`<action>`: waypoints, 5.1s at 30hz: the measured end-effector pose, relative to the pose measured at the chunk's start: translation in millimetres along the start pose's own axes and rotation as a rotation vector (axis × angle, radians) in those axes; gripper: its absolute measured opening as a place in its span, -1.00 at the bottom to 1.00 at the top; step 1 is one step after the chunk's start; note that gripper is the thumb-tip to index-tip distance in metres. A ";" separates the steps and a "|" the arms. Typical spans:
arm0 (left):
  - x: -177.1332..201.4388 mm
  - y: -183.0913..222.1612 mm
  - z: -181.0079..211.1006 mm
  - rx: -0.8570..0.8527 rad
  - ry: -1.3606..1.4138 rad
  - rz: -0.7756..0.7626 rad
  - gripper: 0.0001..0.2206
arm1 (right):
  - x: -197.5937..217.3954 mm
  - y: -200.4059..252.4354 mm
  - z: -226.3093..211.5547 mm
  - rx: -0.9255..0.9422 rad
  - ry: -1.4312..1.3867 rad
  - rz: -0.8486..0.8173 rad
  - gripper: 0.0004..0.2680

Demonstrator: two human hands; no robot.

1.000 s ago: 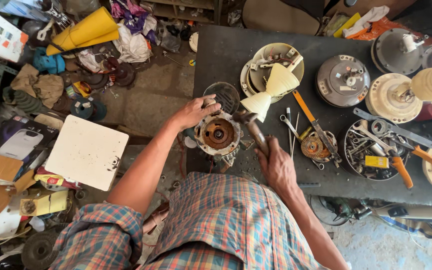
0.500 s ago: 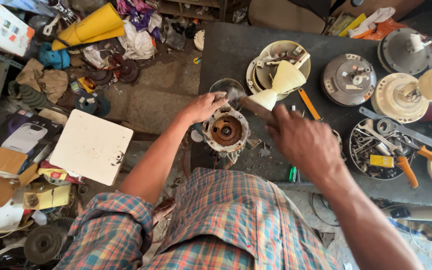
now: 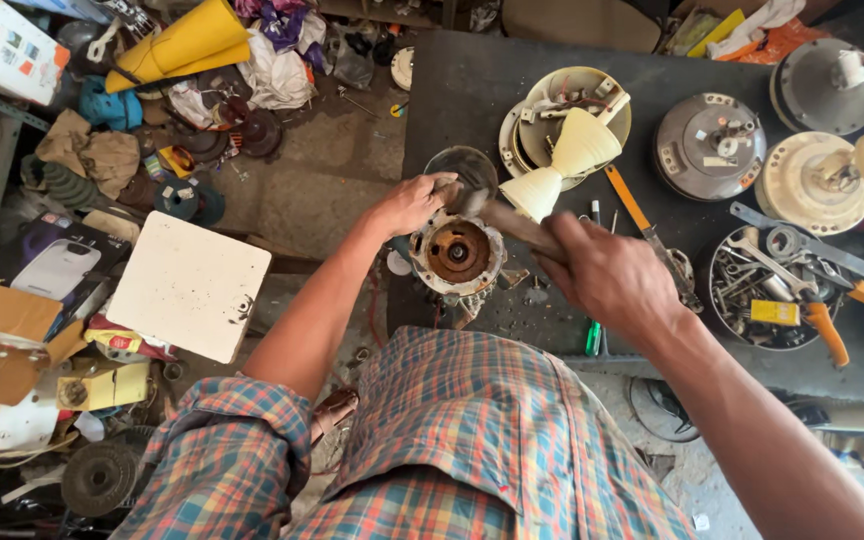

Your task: The person uses a hammer and pliers to strike and pry components inside a disassembled ceiling fan motor on a workbench. They repeatedly tap the central shaft area and use pliers to adjust internal parts while another person sits nearby.

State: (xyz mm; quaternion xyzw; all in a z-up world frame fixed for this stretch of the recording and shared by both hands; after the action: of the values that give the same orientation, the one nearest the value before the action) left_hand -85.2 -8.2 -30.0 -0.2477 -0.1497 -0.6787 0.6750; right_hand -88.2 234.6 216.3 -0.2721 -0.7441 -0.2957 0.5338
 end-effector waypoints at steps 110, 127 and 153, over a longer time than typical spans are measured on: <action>1.3 3.4 5.0 0.158 -0.038 -0.030 -0.40 | -13.9 19.5 25.7 0.007 -0.359 0.056 -0.54; 4.9 4.4 12.6 0.187 -0.106 -0.079 -0.36 | 3.0 7.0 -3.7 -0.278 0.145 -0.406 -0.57; -0.5 2.6 1.8 0.200 -0.060 -0.080 -0.38 | -65.6 44.5 19.0 0.259 0.194 0.276 -0.49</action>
State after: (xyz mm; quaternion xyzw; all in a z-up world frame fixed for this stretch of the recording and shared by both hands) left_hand -82.5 -7.0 -29.1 -0.1933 -0.2467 -0.6788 0.6641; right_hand -49.7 272.8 155.5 -0.2709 -0.6768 -0.1463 0.6688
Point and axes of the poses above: each hand's wrist, its own y-axis away from the middle knuckle, its own x-axis out of the back of the hand, z = x × y, the point moved 7 cm from there along -y, towards the middle knuckle, and after that the axes turned 13 degrees about -x, right-handed, at the moved point
